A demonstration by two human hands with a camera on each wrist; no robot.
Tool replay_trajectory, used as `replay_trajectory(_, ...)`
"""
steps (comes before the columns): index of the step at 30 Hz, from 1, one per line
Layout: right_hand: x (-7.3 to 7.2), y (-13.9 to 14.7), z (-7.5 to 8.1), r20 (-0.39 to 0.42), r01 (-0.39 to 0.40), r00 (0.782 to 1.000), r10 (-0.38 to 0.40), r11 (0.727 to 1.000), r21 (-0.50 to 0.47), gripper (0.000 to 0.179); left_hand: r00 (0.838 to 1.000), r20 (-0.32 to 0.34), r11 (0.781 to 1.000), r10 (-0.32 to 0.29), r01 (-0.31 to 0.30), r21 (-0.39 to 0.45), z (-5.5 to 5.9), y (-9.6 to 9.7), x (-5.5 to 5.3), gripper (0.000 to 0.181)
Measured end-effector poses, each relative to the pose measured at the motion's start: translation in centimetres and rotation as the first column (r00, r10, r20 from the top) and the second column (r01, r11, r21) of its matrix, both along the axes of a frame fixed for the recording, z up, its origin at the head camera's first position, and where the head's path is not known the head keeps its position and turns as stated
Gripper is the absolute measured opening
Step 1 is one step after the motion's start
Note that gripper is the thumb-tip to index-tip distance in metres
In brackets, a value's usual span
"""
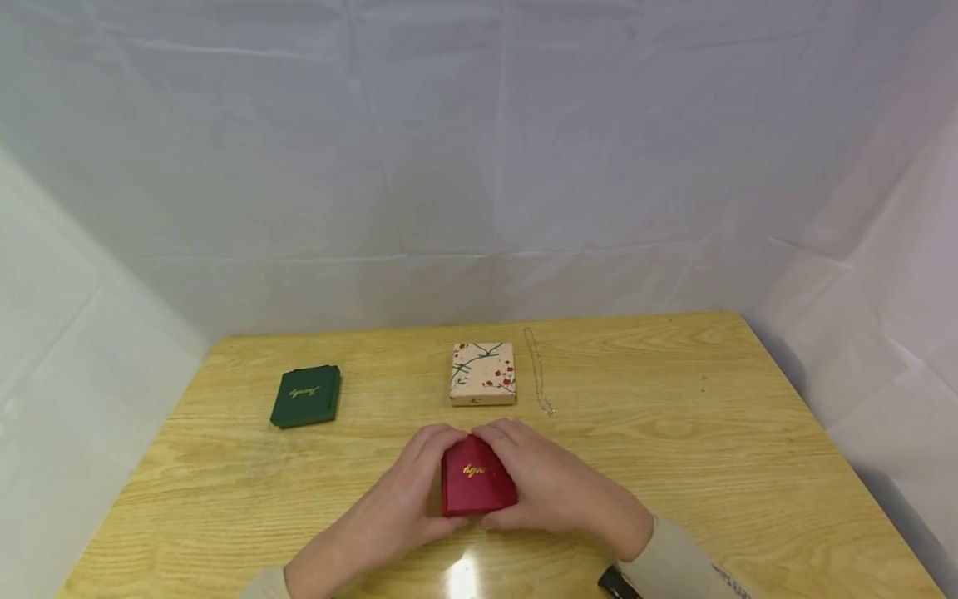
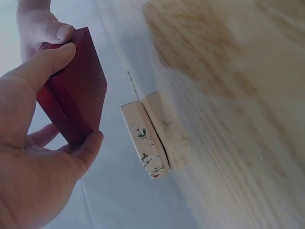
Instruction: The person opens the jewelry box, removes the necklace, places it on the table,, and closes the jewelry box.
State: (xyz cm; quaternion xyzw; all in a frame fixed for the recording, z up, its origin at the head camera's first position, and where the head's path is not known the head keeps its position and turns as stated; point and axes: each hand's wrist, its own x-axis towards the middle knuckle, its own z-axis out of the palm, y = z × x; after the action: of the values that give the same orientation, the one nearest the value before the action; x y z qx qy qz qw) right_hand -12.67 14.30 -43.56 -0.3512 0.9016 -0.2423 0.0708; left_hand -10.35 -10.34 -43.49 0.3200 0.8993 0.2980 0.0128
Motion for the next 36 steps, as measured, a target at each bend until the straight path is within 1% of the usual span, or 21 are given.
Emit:
replay_trajectory(7, -0.06, 0.08, 0.05, 0.031, -0.001, 1.0, 0.001, 1.0, -0.022, 0.098, 1.0, -0.01, 1.0, -0.018, 0.018, -0.009, -0.05, -0.05, -0.01, 0.092)
replay_trajectory(15, -0.09, 0.05, 0.03, 0.037, 0.003, 0.999, -0.001, 0.999, -0.051, 0.099, 0.998, -0.049, 0.999, -0.032, 0.031, -0.02, -0.04, -0.03, -0.17, 0.093)
replay_trajectory(20, -0.09, 0.01, -0.03, 0.036, 0.002, 0.999, 0.001, 0.998, -0.069, 0.099, 0.998, -0.057, 0.999, -0.033, 0.032, -0.022, 0.02, -0.05, -0.22, 0.094)
replay_trajectory(30, 0.02, -0.16, -0.03, 0.031, 0.019, 0.999, -0.017, 0.997, -0.078, 0.098, 0.999, -0.025, 1.0, -0.021, 0.021, 0.01, 0.06, -0.24, -0.29, 0.096)
replay_trajectory(36, 0.11, -0.27, 0.06, 0.032, 0.028, 0.999, -0.025, 0.997, -0.077, 0.098, 1.0, -0.002, 1.0, -0.005, 0.005, 0.004, 0.08, -0.33, -0.22, 0.101)
